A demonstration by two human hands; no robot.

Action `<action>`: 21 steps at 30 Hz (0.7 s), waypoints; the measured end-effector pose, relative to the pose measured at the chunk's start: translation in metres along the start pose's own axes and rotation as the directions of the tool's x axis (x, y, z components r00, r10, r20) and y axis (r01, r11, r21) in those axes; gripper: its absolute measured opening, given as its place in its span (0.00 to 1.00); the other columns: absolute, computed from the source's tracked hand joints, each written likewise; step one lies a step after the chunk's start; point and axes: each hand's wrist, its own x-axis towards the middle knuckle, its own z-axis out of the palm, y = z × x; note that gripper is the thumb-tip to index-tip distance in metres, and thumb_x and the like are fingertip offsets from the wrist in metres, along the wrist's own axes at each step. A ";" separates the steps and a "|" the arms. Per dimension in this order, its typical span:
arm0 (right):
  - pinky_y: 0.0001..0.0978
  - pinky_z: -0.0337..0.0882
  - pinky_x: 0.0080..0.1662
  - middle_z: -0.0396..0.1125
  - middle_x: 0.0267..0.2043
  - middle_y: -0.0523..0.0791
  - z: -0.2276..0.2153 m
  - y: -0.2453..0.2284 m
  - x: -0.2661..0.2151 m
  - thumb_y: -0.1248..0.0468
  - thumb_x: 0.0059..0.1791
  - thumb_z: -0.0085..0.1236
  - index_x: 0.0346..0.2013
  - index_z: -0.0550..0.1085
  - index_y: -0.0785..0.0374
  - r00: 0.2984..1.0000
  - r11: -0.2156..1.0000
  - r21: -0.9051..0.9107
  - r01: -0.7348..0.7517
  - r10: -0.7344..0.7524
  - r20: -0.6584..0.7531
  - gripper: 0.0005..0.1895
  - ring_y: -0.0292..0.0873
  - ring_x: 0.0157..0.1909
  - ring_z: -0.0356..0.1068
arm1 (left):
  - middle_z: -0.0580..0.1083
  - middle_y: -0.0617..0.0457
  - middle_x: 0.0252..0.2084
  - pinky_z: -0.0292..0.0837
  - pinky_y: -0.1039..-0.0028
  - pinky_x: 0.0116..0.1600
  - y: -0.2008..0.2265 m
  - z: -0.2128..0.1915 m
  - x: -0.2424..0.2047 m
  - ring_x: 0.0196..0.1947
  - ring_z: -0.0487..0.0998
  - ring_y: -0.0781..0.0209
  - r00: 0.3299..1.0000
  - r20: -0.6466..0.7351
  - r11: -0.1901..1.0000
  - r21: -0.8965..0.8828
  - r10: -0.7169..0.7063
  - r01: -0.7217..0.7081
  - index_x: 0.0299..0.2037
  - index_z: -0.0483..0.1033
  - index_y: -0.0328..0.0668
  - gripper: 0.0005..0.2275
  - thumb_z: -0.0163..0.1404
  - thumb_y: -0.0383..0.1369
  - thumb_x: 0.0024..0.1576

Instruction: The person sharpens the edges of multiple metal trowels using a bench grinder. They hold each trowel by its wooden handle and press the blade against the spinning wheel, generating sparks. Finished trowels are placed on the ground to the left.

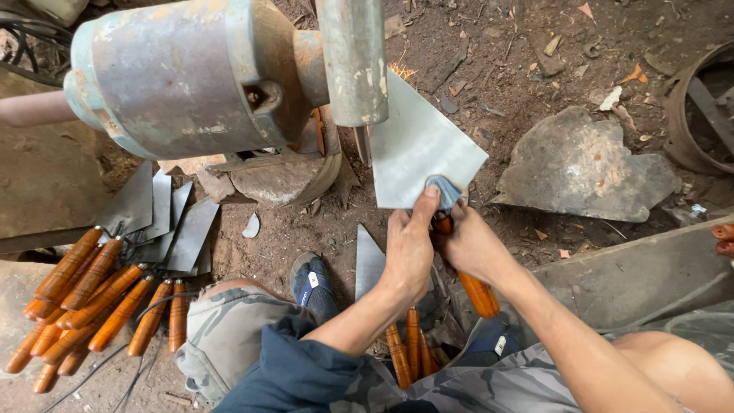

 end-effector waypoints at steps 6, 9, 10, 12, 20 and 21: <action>0.36 0.74 0.40 0.75 0.35 0.51 -0.010 -0.019 0.034 0.71 0.46 0.48 0.49 0.71 0.70 0.999 0.995 -0.094 0.020 -0.025 -0.045 0.17 0.44 0.35 0.74 | 0.76 0.53 0.41 0.69 0.76 0.48 0.010 0.009 0.041 0.40 0.73 0.67 0.996 -0.043 0.996 -0.029 0.083 -0.084 0.45 0.76 0.32 0.18 0.52 0.43 0.59; 0.38 0.72 0.31 0.72 0.31 0.53 -0.015 -0.034 0.044 0.72 0.47 0.48 0.50 0.70 0.71 0.999 0.999 -0.022 -0.031 0.030 -0.041 0.17 0.46 0.27 0.72 | 0.75 0.55 0.40 0.68 0.73 0.48 0.017 0.011 0.056 0.40 0.72 0.66 0.990 -0.013 0.989 -0.039 0.144 -0.144 0.47 0.76 0.36 0.17 0.52 0.43 0.59; 0.39 0.71 0.28 0.71 0.30 0.54 -0.016 -0.038 0.046 0.72 0.47 0.48 0.51 0.69 0.71 0.998 0.999 0.013 -0.051 0.052 -0.040 0.17 0.46 0.25 0.70 | 0.75 0.52 0.39 0.68 0.71 0.48 0.020 0.012 0.062 0.39 0.72 0.63 0.993 -0.004 0.992 -0.034 0.121 -0.121 0.46 0.76 0.32 0.18 0.52 0.43 0.61; 0.39 0.71 0.26 0.71 0.29 0.50 -0.017 -0.046 0.053 0.73 0.46 0.47 0.53 0.66 0.69 0.996 0.996 -0.024 -0.083 0.081 -0.047 0.20 0.45 0.23 0.70 | 0.74 0.47 0.37 0.69 0.65 0.48 0.024 0.012 0.071 0.38 0.72 0.57 0.997 0.009 0.997 -0.025 0.077 -0.077 0.43 0.75 0.24 0.21 0.53 0.44 0.65; 0.37 0.71 0.25 0.71 0.28 0.50 -0.023 -0.059 0.067 0.73 0.47 0.49 0.53 0.68 0.70 0.998 0.999 -0.028 -0.021 0.019 -0.066 0.19 0.43 0.22 0.69 | 0.76 0.52 0.44 0.67 0.67 0.56 0.036 0.019 0.085 0.46 0.73 0.61 0.987 0.016 0.986 -0.060 0.158 -0.157 0.48 0.77 0.35 0.19 0.52 0.45 0.60; 0.36 0.71 0.25 0.71 0.29 0.49 -0.022 -0.058 0.066 0.73 0.47 0.49 0.53 0.68 0.70 0.997 0.999 -0.043 -0.015 0.012 -0.070 0.19 0.43 0.22 0.70 | 0.76 0.52 0.45 0.66 0.66 0.57 0.036 0.019 0.084 0.47 0.73 0.61 0.986 0.028 0.984 -0.072 0.167 -0.164 0.49 0.77 0.36 0.19 0.52 0.46 0.60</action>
